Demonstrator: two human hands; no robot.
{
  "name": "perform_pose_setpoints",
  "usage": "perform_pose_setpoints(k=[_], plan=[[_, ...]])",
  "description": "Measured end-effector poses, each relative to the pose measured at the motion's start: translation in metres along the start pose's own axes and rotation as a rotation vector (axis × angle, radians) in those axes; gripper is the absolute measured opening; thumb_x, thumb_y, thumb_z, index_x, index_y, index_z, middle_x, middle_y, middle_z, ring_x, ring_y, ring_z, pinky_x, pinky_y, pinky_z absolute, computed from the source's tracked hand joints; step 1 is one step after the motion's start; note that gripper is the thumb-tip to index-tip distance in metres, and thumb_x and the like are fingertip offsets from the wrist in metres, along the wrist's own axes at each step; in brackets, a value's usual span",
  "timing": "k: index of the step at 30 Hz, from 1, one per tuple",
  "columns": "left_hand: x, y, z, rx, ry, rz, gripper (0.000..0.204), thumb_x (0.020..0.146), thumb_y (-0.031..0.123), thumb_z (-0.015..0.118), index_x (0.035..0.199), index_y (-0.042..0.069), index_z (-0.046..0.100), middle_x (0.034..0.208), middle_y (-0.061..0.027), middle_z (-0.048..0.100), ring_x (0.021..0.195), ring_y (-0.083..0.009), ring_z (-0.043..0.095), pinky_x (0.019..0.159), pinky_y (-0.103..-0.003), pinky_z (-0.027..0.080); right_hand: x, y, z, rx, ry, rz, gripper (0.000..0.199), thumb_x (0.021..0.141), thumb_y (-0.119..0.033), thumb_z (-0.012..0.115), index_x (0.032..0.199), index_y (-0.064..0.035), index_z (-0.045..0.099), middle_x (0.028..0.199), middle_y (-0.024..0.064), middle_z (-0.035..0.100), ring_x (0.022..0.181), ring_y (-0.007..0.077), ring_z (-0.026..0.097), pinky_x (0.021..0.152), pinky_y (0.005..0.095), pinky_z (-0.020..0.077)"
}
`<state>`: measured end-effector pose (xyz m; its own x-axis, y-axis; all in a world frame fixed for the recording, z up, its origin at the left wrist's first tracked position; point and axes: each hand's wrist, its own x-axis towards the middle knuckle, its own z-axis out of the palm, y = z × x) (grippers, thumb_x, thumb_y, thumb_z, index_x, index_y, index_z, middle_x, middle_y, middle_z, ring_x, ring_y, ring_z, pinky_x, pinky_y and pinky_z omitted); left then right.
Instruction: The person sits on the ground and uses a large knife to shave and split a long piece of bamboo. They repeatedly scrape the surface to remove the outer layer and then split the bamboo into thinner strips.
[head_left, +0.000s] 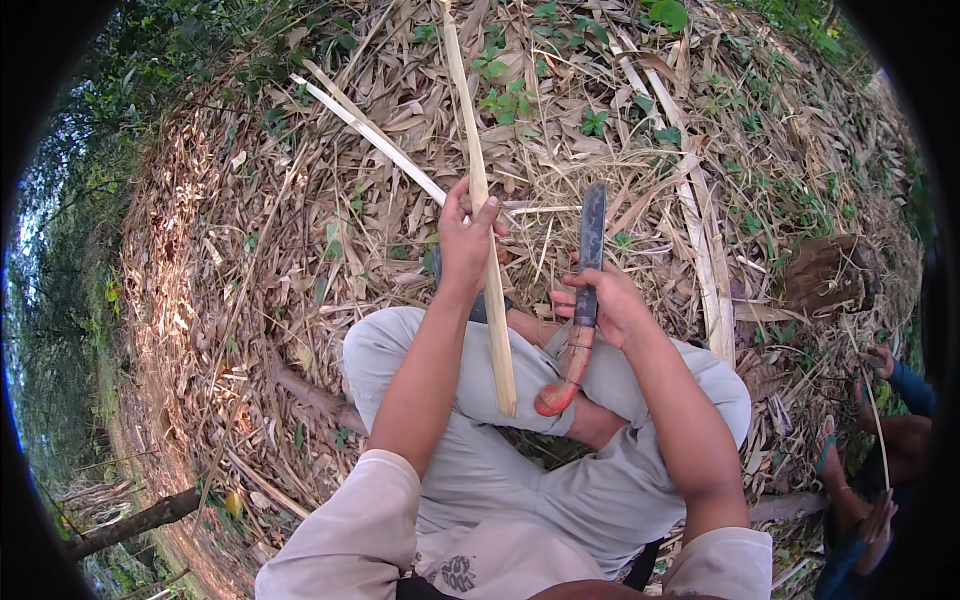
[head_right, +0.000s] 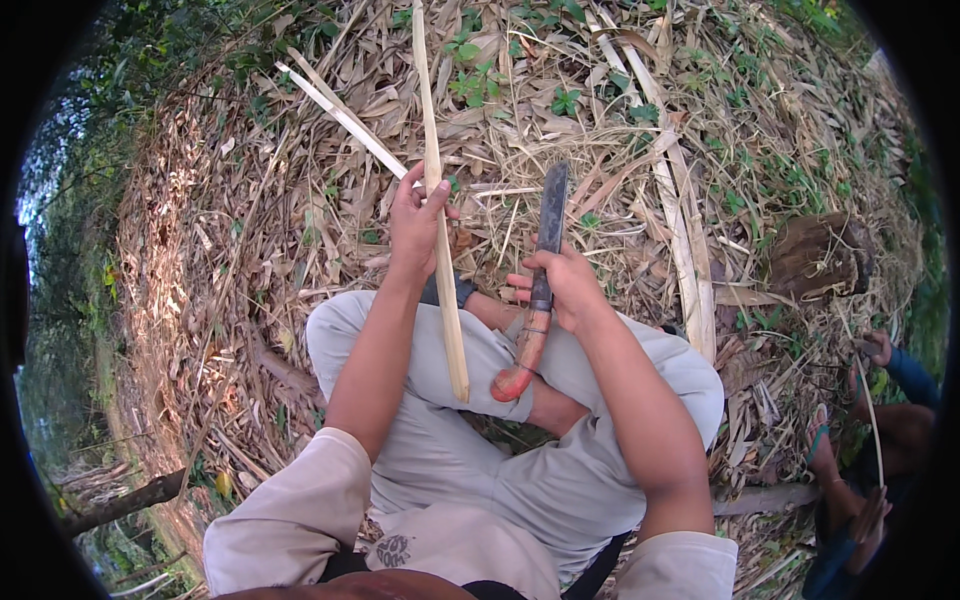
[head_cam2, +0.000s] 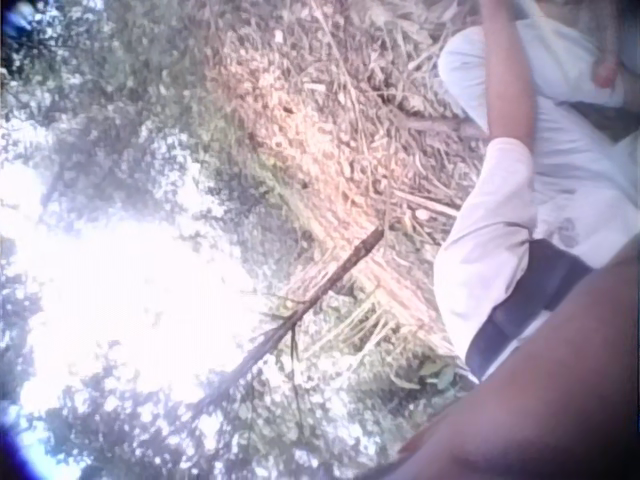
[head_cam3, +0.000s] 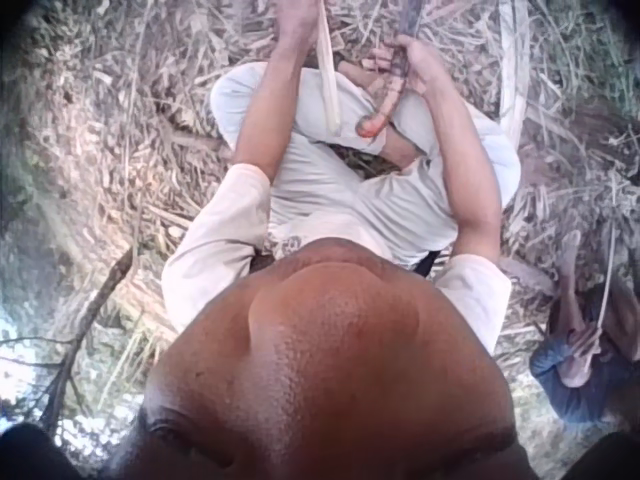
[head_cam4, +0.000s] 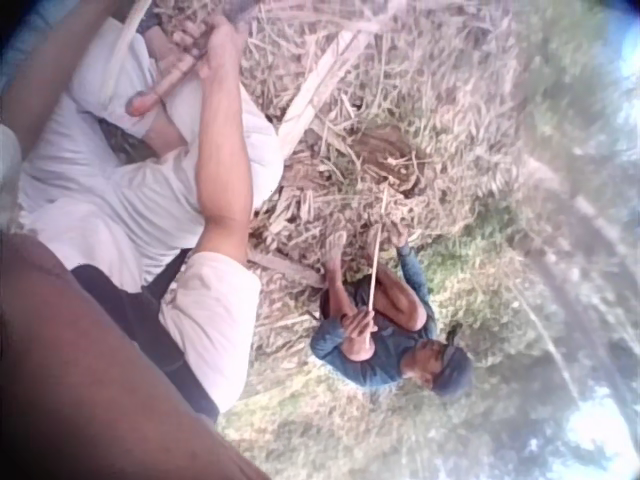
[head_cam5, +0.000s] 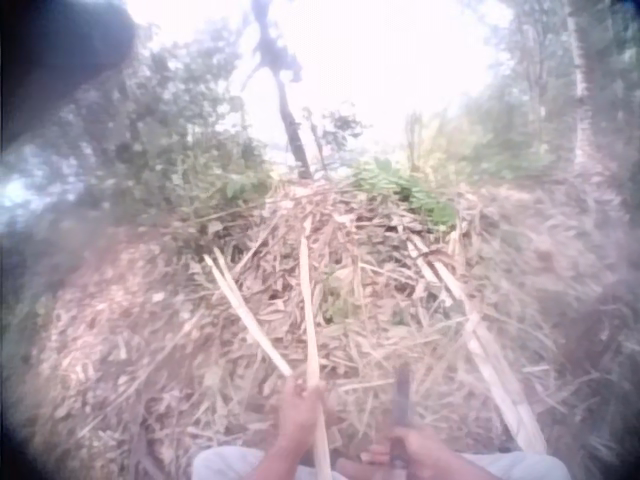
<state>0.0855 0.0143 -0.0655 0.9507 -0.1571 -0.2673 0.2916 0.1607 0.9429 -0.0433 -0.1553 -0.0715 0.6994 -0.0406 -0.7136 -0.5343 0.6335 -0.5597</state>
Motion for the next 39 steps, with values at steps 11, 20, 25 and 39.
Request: perform_pose_setpoints(k=[11,20,25,39], plan=[[-0.001,-0.003,-0.001,-0.047,-0.046,-0.091,0.052,0.092,0.003,0.064,0.135,0.011,0.035,0.090,-0.0092,0.061,0.058,-0.0141,0.058,0.044,-0.026,0.046,-0.013,-0.007,0.009,-0.060,0.000,0.023,0.054,0.088,0.000,0.051,0.141,-0.0055,0.037,0.114,0.0168,0.052,0.089,0.0306,0.069,0.058,0.0393,0.0593],[-0.004,0.001,-0.003,-0.241,-0.176,-0.258,0.044,0.095,0.008,0.053,0.136,0.012,0.038,0.099,-0.0125,0.059,0.062,-0.0167,0.054,0.049,-0.027,0.045,-0.013,-0.004,0.012,-0.129,-0.019,0.026,0.055,0.091,-0.003,0.046,0.144,-0.0088,0.036,0.112,0.0161,0.052,0.082,0.0300,0.070,0.057,0.0382,0.0589],[-0.005,0.001,-0.006,-0.269,-0.292,-0.337,0.047,0.095,0.009,0.049,0.141,0.011,0.038,0.101,-0.0121,0.058,0.067,-0.0169,0.052,0.055,-0.027,0.045,-0.010,-0.009,0.008,-0.067,0.030,-0.019,0.048,0.091,-0.002,0.044,0.138,-0.0038,0.035,0.108,0.0194,0.057,0.079,0.0289,0.069,0.054,0.0368,0.0566],[-0.015,0.003,0.001,-0.237,-0.316,-0.348,0.045,0.096,0.014,0.060,0.138,0.008,0.045,0.103,-0.0074,0.059,0.070,-0.0123,0.055,0.056,-0.024,0.045,-0.021,-0.025,0.011,0.014,-0.070,-0.177,0.041,0.093,0.002,0.043,0.132,0.0017,0.030,0.116,0.0209,0.061,0.081,0.0303,0.071,0.053,0.0366,0.0602]])
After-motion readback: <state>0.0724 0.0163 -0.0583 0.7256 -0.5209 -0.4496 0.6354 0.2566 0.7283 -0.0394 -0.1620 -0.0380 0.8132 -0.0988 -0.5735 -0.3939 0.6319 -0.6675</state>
